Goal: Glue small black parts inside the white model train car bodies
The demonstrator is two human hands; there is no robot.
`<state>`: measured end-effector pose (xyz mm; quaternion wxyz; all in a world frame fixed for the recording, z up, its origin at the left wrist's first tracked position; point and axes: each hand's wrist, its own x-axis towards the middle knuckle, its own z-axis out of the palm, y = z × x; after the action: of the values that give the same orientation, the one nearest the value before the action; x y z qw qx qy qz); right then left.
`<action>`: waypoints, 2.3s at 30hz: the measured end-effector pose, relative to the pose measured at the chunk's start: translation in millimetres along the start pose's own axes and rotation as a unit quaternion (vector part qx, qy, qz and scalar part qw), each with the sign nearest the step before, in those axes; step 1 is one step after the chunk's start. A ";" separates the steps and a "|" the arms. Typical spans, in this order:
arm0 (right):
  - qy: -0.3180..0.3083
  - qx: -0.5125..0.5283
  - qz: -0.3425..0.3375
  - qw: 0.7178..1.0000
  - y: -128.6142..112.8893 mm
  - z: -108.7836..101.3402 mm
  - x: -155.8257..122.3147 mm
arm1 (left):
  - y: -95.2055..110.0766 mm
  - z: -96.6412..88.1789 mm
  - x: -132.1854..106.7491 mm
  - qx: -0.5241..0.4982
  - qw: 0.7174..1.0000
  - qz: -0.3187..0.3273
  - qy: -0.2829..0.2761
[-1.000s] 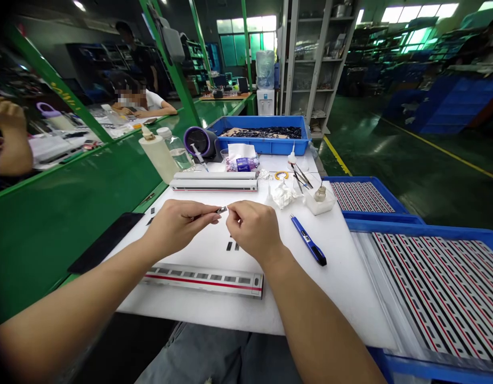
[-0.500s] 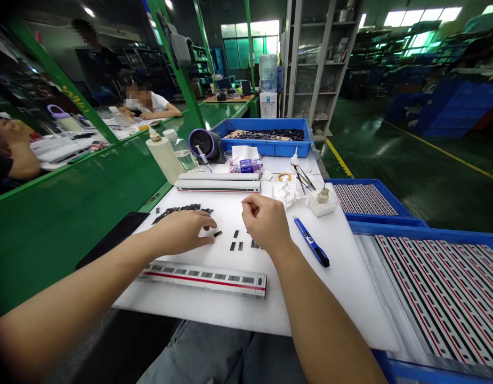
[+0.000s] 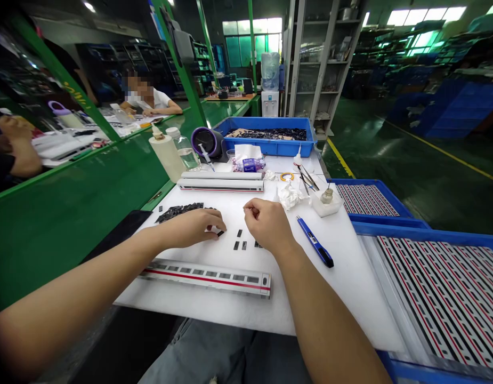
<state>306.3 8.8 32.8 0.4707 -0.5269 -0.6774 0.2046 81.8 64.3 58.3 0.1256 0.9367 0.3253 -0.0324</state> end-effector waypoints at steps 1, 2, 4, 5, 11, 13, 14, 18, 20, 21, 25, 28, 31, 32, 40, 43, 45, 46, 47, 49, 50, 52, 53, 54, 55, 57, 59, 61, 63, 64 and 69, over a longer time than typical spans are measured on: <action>-0.005 -0.003 0.000 1.000 -0.3 0.2 -0.2 | -0.5 -0.5 0.8 -0.002 1.000 0.001 0.002; -0.011 -0.005 0.000 1.000 -0.5 0.4 -0.3 | -0.7 -0.8 1.2 -0.002 1.000 0.001 0.004; -0.022 -0.006 0.004 1.000 -0.9 0.7 -0.5 | 0.0 -1.0 0.0 0.007 1.000 0.002 0.013; -0.027 -0.006 0.007 1.000 -1.0 0.8 -0.7 | 0.7 -0.7 -1.7 0.014 1.000 0.003 0.018; -0.044 -0.019 0.018 0.999 1.1 2.4 -1.7 | 4.4 5.0 -16.4 0.038 0.997 0.034 0.055; -0.050 -0.018 0.020 0.998 2.2 2.6 -1.6 | 6.1 2.7 -21.0 0.037 0.997 0.037 0.065; -0.054 -0.017 0.021 0.998 2.2 2.2 -1.5 | 7.6 -0.4 -25.4 0.037 0.996 0.036 0.075; -0.090 0.000 0.009 0.996 -7.0 -4.7 -3.6 | 17.9 -18.8 -73.5 -0.015 0.971 0.019 0.237; -0.156 0.021 -0.014 0.987 -17.9 -10.4 -8.7 | 23.2 -20.7 -115.2 -0.054 0.935 -0.028 0.348; -0.204 0.027 -0.031 0.978 -24.0 -12.9 -12.8 | 25.0 -17.4 -137.5 -0.061 0.923 -0.065 0.374; -0.345 -0.013 -0.113 0.932 -41.4 -14.2 -34.3 | 23.9 19.9 -207.8 -0.064 0.898 -0.161 0.405; -0.374 -0.063 -0.084 0.921 -42.7 -7.1 -43.0 | 16.7 53.6 -224.0 -0.033 0.885 -0.197 0.421; -0.420 -0.075 -0.014 0.904 -40.4 -3.8 -38.5 | 7.1 75.6 -217.4 -0.012 0.887 -0.175 0.428; -0.435 -0.071 0.001 0.898 -40.4 -4.5 -35.3 | 3.5 79.8 -213.7 -0.003 0.891 -0.158 0.426; -0.450 -0.046 0.016 0.892 -48.0 -10.6 -24.1 | -12.7 85.5 -208.7 0.059 0.922 -0.114 0.366; -0.443 -0.048 0.007 0.895 -48.0 -9.4 -25.7 | -9.8 84.0 -210.8 0.080 0.932 -0.119 0.333; -0.440 -0.053 0.008 0.896 -47.5 -9.2 -26.3 | -7.5 83.0 -210.5 0.098 0.935 -0.122 0.319; -0.441 -0.054 0.010 0.896 -47.2 -9.2 -26.3 | -6.9 82.7 -210.0 0.106 0.935 -0.124 0.313; -0.441 -0.055 0.012 0.896 -46.7 -9.3 -26.1 | -6.7 82.4 -209.5 0.113 0.936 -0.125 0.308; -0.443 -0.056 0.020 0.895 -45.2 -9.2 -25.6 | -7.5 82.5 -208.7 0.121 0.937 -0.125 0.303; -0.443 -0.055 0.026 0.894 -44.2 -9.1 -25.3 | -8.3 82.9 -208.7 0.121 0.937 -0.125 0.303; -0.443 -0.053 0.041 0.894 -42.2 -8.7 -24.7 | -10.1 84.2 -209.1 0.110 0.936 -0.128 0.310; -0.442 -0.052 0.046 0.894 -41.3 -8.5 -24.6 | -10.6 85.1 -209.5 0.104 0.935 -0.130 0.314; -0.441 -0.051 0.049 0.895 -40.6 -8.4 -24.6 | -10.7 86.0 -210.0 0.101 0.934 -0.131 0.316; -0.441 -0.050 0.050 0.895 -40.2 -8.3 -24.6 | -10.3 86.9 -210.3 0.102 0.934 -0.129 0.316; -0.437 -0.051 0.049 0.897 -39.8 -8.6 -24.9 | -8.3 88.1 -210.4 0.114 0.935 -0.123 0.313; -0.436 -0.051 0.048 0.897 -39.6 -9.0 -25.2 | -5.3 88.4 -209.5 0.126 0.932 -0.126 0.315; -0.438 -0.047 0.051 0.897 -39.1 -9.1 -25.3 | -2.7 87.6 -207.6 0.128 0.929 -0.146 0.316; -0.439 -0.042 0.056 0.896 -38.2 -8.9 -25.0 | -1.6 86.2 -205.2 0.134 0.929 -0.164 0.304; -0.440 -0.040 0.058 0.895 -37.7 -8.6 -24.8 | -1.7 85.5 -204.1 0.142 0.930 -0.170 0.293; -0.441 -0.037 0.054 0.895 -36.6 -7.8 -24.5 | -3.1 81.8 -200.3 0.200 0.933 -0.171 0.244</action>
<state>293.9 -28.3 54.4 0.0919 -0.4350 -0.7933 0.4160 -75.9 -74.7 7.2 -0.1549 0.8519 0.4875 0.1119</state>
